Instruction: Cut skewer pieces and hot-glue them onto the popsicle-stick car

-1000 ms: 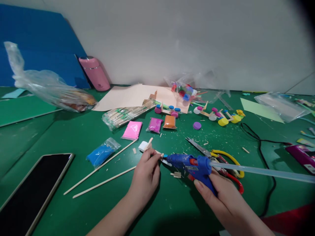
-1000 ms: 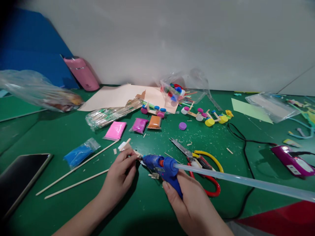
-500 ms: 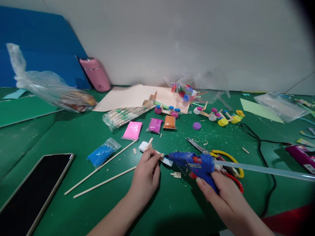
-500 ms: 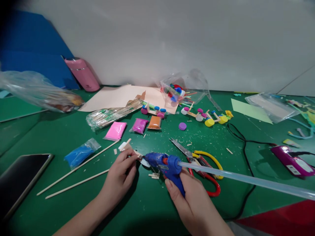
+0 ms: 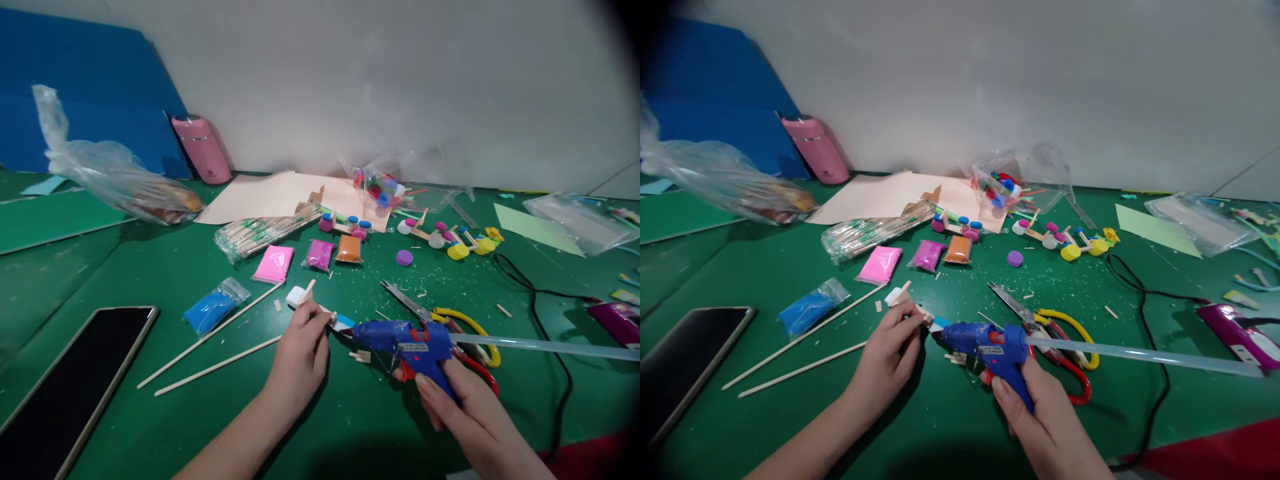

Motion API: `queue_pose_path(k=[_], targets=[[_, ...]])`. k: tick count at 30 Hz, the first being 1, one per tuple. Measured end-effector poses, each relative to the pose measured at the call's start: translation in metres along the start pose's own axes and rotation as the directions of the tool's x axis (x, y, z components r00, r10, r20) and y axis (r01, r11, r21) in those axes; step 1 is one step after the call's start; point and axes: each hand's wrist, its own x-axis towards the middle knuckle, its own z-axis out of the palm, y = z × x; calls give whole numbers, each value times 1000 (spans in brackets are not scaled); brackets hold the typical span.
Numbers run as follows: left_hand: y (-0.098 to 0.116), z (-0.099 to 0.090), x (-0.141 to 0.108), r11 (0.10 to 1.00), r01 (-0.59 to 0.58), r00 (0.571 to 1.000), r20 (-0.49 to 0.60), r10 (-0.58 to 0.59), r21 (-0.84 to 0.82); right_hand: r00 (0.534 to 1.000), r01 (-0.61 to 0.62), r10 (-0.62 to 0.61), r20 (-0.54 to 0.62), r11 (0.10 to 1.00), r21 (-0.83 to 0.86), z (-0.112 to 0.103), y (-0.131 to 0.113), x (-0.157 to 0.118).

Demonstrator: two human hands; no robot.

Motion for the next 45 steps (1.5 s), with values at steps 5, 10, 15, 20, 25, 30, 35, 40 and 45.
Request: queue_pose_path(k=[5, 10, 15, 20, 25, 30, 35, 40, 45], targets=[[-2, 1, 0, 1000, -3, 1000, 0, 3, 0, 1000, -1, 1, -7, 1000, 17, -2, -1, 1], [0, 0, 0, 1000, 2, 1000, -5, -2, -3, 1000, -8, 9, -17, 1000, 21, -2, 0, 2], [1, 0, 0, 1000, 4, 1000, 3, -4, 0, 1000, -10, 11, -9, 999, 34, -2, 2, 2], [-1, 1, 0, 1000, -18, 1000, 2, 18, -12, 999, -35, 35, 9, 999, -8, -2, 3, 0], [0, 1, 0, 1000, -28, 1000, 8, 28, -12, 998, -59, 59, -4, 998, -20, -1, 6, -3], [0, 1, -1, 1000, -18, 1000, 17, 18, -23, 998, -61, 61, 13, 998, -6, 0, 5, -3], [-1, 1, 0, 1000, -17, 1000, 21, 17, -24, 998, -57, 57, -3, 997, -44, 0, 6, -1], [1, 1, 0, 1000, -9, 1000, 24, 10, -21, 999, -42, 42, -4, 998, -35, 1, 6, 0], [0, 1, 0, 1000, -12, 1000, 15, 12, -15, 999, -49, 48, -20, 998, -39, 1, 7, -1]])
